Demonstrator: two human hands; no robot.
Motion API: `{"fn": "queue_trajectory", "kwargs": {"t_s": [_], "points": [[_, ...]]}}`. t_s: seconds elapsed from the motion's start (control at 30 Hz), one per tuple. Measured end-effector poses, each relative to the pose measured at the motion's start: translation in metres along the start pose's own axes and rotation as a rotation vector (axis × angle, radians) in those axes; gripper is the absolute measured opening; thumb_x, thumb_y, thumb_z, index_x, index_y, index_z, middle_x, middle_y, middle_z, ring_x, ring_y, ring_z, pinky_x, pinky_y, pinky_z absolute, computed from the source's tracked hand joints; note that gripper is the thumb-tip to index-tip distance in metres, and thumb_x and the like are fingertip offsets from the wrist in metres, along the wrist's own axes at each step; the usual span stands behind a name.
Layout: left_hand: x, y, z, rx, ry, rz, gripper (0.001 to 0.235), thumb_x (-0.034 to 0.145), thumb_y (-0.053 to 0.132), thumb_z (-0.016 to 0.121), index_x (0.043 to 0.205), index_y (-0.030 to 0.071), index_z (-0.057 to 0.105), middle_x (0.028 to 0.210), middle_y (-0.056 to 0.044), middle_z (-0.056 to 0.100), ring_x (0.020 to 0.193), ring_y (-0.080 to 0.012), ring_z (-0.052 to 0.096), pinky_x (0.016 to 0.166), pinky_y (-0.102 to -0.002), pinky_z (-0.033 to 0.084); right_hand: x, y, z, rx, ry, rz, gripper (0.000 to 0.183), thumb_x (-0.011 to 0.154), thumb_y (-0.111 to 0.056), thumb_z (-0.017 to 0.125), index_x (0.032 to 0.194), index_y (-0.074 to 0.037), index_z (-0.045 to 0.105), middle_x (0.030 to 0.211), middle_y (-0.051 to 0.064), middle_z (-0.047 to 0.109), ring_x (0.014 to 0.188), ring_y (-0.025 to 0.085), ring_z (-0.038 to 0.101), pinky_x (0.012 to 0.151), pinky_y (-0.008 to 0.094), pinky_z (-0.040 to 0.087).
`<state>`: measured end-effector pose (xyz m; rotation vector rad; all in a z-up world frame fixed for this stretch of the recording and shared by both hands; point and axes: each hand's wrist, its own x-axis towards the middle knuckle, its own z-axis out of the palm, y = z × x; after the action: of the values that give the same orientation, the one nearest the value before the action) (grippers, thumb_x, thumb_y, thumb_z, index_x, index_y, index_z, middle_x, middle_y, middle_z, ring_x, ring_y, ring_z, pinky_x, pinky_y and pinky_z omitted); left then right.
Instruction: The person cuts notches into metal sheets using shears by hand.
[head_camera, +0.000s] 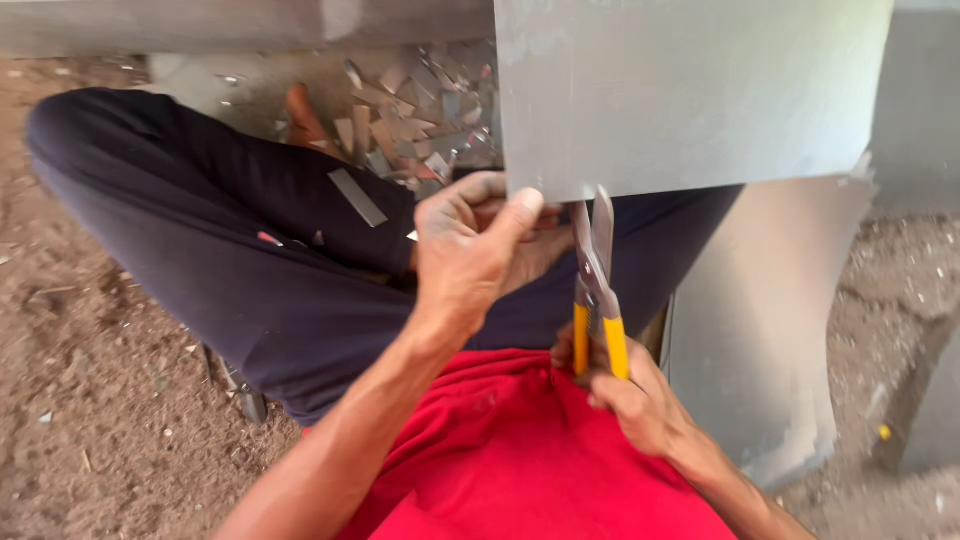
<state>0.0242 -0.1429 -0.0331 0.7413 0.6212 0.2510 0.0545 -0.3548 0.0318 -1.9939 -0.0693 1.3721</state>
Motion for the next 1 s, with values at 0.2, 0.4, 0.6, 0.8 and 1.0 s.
{"fn": "queue_trajectory", "kwargs": {"t_s": [0.2,0.4,0.6,0.8,1.0], "points": [[0.001,-0.015,0.009,-0.025,-0.069,-0.037,0.017,0.101,0.007,0.064,0.110,-0.008,0.067,0.099,-0.013,0.078,0.092,-0.0152,0.076,0.083,-0.027,0.063,0.008,-0.003,0.028,0.053,0.160,-0.026,0.044,0.066,-0.012,0.046,0.108,0.000,0.057,0.083,0.008,0.058,0.073,0.018,0.056,0.063,0.031,0.048],[0.006,-0.011,0.009,-0.069,-0.089,-0.074,0.016,0.102,0.005,0.064,0.111,-0.009,0.066,0.103,-0.015,0.076,0.095,-0.0172,0.075,0.087,-0.031,0.064,0.007,-0.006,0.036,-0.028,0.266,-0.060,0.023,0.069,-0.010,0.046,0.087,-0.001,0.057,0.071,0.007,0.057,0.063,0.017,0.054,0.059,0.031,0.047],[0.037,-0.005,0.004,0.144,-0.028,0.150,0.017,0.101,0.013,0.064,0.098,-0.003,0.066,0.088,-0.003,0.067,0.080,-0.0106,0.063,0.073,-0.028,0.057,0.018,0.000,0.031,-0.062,0.293,-0.124,0.015,0.065,-0.010,0.047,0.072,-0.001,0.056,0.060,0.007,0.056,0.055,0.017,0.055,0.053,0.032,0.045],[0.109,-0.019,0.022,0.340,0.129,0.576,0.052,0.108,0.036,0.058,0.067,0.005,0.048,0.062,0.010,0.038,0.055,-0.0048,0.033,0.052,-0.027,0.024,0.010,0.026,0.022,-0.158,0.287,-0.104,0.017,0.072,-0.014,0.054,0.077,-0.001,0.062,0.062,0.007,0.057,0.058,0.017,0.054,0.057,0.031,0.044],[0.028,-0.064,0.068,0.058,0.207,0.303,0.045,0.110,0.030,0.066,0.072,0.008,0.056,0.063,0.010,0.045,0.058,-0.0006,0.033,0.057,-0.023,0.026,-0.035,0.086,-0.010,0.241,0.264,-0.024,0.048,0.068,-0.015,0.052,0.112,0.000,0.060,0.096,0.009,0.063,0.080,0.019,0.057,0.069,0.031,0.048]]}}
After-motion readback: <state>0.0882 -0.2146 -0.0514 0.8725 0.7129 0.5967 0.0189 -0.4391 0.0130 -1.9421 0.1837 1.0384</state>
